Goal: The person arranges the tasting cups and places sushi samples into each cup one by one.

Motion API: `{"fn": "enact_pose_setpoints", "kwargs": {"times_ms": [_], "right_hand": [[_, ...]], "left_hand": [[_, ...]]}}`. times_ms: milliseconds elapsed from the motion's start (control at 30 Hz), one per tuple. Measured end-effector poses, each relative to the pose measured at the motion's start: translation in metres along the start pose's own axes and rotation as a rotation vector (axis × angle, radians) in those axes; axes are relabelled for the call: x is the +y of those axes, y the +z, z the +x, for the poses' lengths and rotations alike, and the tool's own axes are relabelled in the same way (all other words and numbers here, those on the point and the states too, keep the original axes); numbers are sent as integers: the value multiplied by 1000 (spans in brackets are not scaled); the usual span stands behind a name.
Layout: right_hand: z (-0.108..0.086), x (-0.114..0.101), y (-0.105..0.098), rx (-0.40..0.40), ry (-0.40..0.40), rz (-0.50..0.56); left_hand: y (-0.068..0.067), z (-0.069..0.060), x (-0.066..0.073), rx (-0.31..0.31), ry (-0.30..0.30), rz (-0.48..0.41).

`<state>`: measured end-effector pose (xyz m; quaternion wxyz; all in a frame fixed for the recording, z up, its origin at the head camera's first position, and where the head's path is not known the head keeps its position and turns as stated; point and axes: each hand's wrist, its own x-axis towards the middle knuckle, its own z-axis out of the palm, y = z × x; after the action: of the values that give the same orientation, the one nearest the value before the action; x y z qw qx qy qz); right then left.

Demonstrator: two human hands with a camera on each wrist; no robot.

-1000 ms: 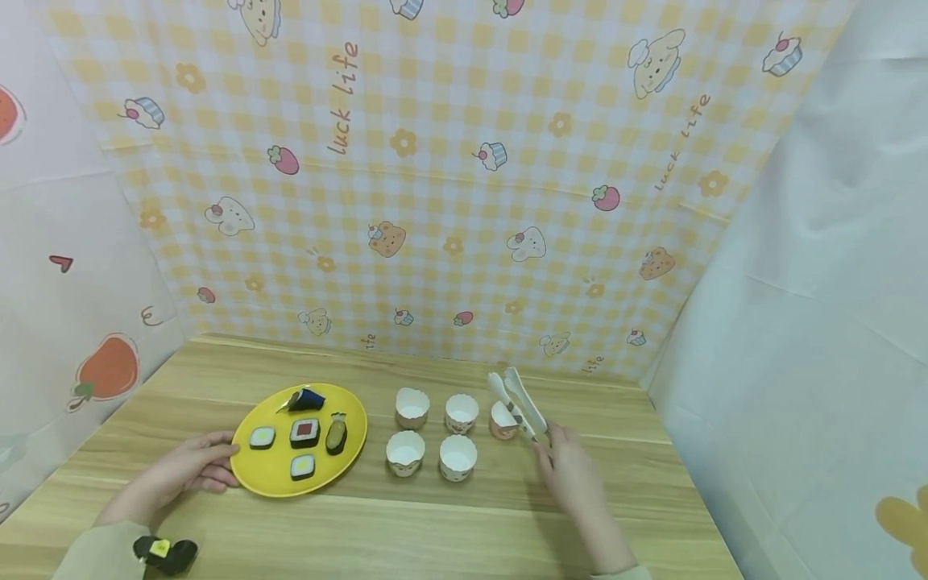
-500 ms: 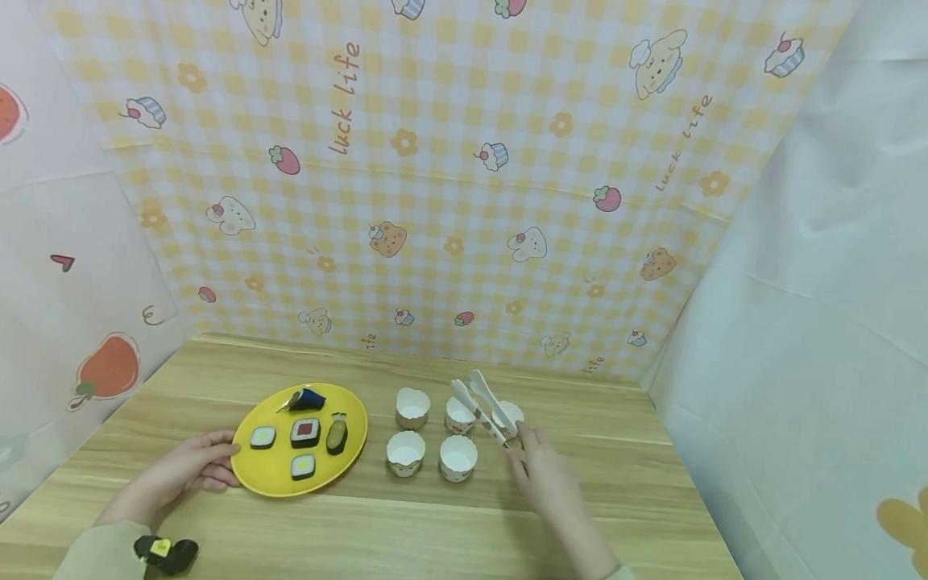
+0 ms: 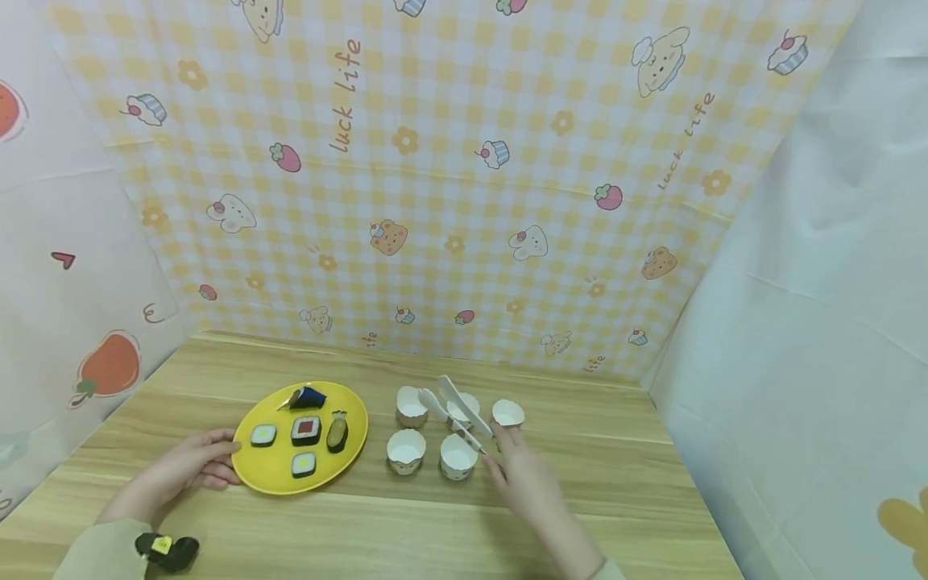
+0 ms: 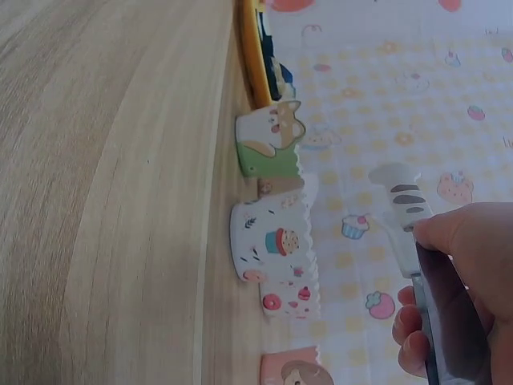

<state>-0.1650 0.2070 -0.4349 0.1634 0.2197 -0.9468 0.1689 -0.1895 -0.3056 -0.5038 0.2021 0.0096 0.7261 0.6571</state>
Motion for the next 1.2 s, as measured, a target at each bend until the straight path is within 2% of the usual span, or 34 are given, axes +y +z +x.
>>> {"fn": "enact_pose_setpoints", "kwargs": {"times_ms": [200,433,667,900,1200], "right_hand": [[3,-10,3,12,-74,-21],[5,-25,5,-35,-79,-3],[6,-38,10,-65,-125,6],[7,-50,14,-47,-183,-11],[9,-67,20,-120,-163,16]], "left_hand": [[0,0,1,-2,-3,-1],[0,1,1,11,-6,11],[-1,2,-1,4,-7,4],[0,1,-1,15,-16,4],[0,0,0,12,-9,5]]}}
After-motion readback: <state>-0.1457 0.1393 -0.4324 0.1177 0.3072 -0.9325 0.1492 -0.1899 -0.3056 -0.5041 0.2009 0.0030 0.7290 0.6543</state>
